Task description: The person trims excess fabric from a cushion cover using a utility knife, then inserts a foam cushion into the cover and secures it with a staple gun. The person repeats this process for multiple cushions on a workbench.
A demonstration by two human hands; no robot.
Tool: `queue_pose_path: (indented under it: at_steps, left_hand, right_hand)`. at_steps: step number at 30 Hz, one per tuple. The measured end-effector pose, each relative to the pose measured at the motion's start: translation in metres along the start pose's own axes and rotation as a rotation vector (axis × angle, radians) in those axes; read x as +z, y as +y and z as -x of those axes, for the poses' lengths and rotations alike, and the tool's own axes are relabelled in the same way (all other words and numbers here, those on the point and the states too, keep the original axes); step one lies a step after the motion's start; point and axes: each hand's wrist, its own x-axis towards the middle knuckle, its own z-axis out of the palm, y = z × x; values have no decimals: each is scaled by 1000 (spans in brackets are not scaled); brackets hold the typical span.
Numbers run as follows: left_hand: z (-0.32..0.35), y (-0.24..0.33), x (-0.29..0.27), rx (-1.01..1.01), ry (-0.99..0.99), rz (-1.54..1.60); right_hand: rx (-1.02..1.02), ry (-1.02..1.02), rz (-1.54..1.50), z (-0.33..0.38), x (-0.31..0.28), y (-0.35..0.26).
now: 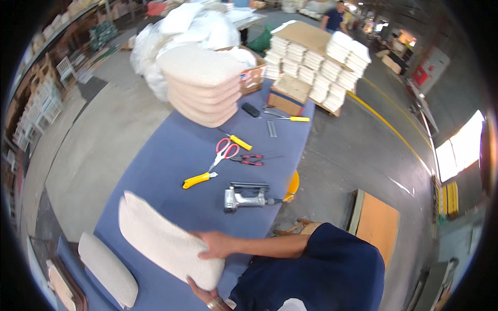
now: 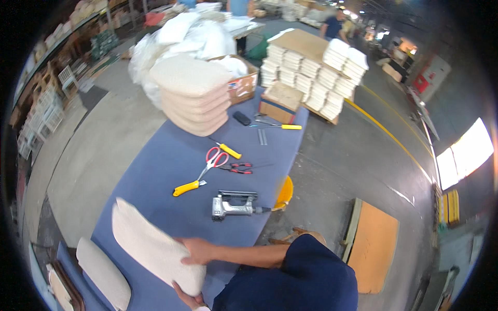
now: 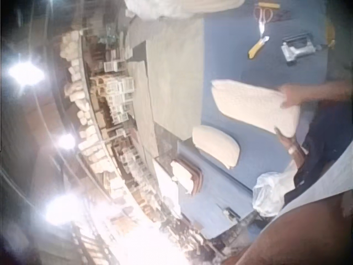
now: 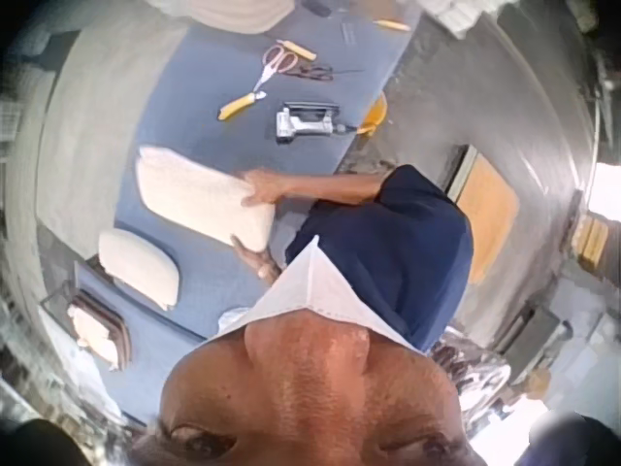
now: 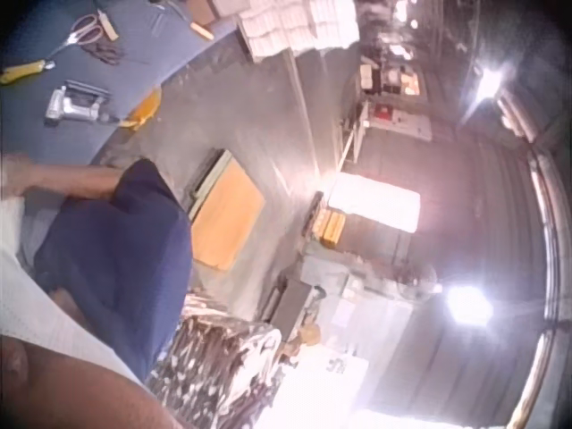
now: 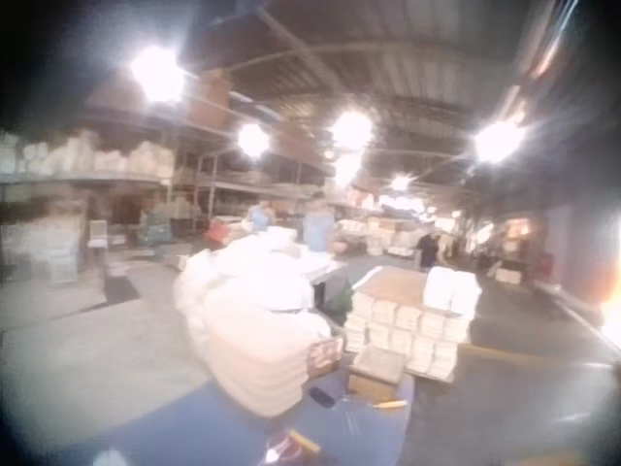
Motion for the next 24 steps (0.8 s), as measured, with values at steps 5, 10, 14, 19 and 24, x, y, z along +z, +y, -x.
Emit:
queue_pose_path:
  at_steps: [5,10,14,19,24]
  left_hand:
    - [-131,41,142,242,-226,-25]
    - [-244,55,299,388,-310,-113]
    - [-328,2,328,144,-276,-151]
    - [-402,-120,315,499,250,-1024]
    - [-368,-62,296,505,114,-1262]
  right_hand:
    - [-115,64,-68,-92,-141,-48]
    - [-82,356,-396,-126,-223,6]
    - [178,419,-389,-103,-246,80]
    - [350,453,-409,-80,-233,106]
    - [283,278,-387,-123,-202,101]
